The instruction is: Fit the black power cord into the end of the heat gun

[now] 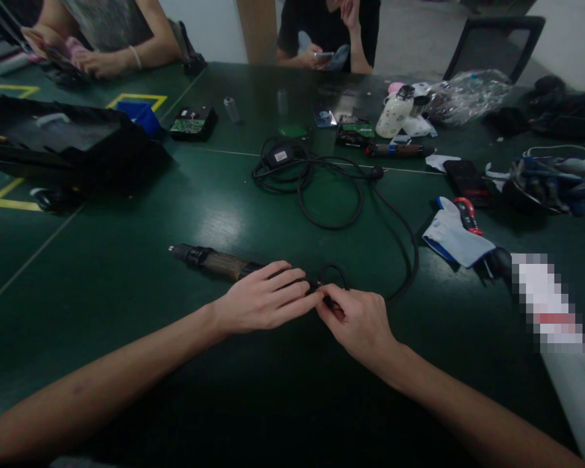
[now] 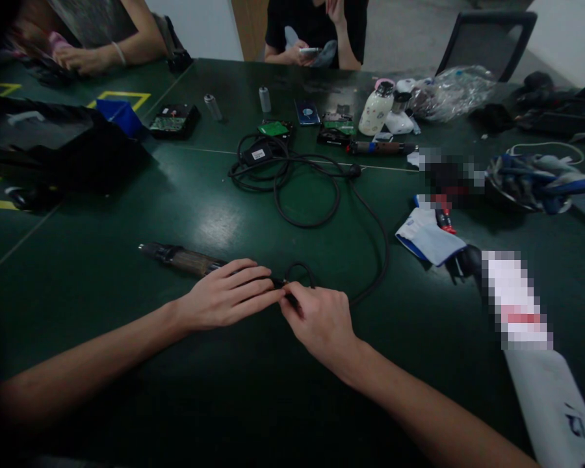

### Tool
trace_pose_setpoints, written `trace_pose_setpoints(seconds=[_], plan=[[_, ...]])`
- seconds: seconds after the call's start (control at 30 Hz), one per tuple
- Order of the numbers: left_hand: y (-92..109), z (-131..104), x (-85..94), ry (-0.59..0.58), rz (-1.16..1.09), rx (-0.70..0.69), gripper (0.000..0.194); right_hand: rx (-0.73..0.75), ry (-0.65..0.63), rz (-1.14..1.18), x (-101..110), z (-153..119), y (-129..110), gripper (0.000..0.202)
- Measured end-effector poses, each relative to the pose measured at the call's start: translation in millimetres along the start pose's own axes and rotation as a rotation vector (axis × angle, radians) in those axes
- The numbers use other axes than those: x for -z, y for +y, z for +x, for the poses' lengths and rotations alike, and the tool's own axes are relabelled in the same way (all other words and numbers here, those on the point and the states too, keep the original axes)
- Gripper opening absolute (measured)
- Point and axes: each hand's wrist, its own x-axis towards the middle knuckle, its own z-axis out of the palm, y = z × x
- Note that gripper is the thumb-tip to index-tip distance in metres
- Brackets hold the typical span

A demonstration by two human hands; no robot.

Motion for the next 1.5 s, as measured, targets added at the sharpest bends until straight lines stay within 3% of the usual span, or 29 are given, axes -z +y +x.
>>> trace_pose_setpoints(seconds=[0.23, 0.47, 0.93, 1.13, 1.3, 1.5], plan=[[-1.0, -0.1, -0.3, -0.023, -0.022, -0.023, 0.037, -0.014, 0.010, 0.009, -0.6, -0.5, 0.9, 0.020], [-0.8, 1.7, 0.6, -0.024, -0.017, 0.043, 0.041, -0.007, 0.037, -0.007, -2.1, -1.2, 1.7, 0.030], [-1.2, 1.3, 1.3, -0.047, -0.026, -0.012, 0.040, 0.000, 0.010, 0.038, 0.1, -0.8, 1.4, 0.018], [-0.3, 2.7, 1.1, -0.023, -0.006, 0.043, 0.045, 0.000, 0.023, 0.013, -0.6, -1.3, 1.0, 0.031], [-0.6, 2.9, 1.5, -0.050, -0.001, -0.014, 0.040, 0.007, 0.013, 0.017, 0.8, -0.7, 1.0, 0.027], [-0.5, 1.4, 0.1, -0.019, 0.013, 0.015, 0.042, 0.009, 0.013, 0.018, 0.3, -1.3, 2.3, 0.029]])
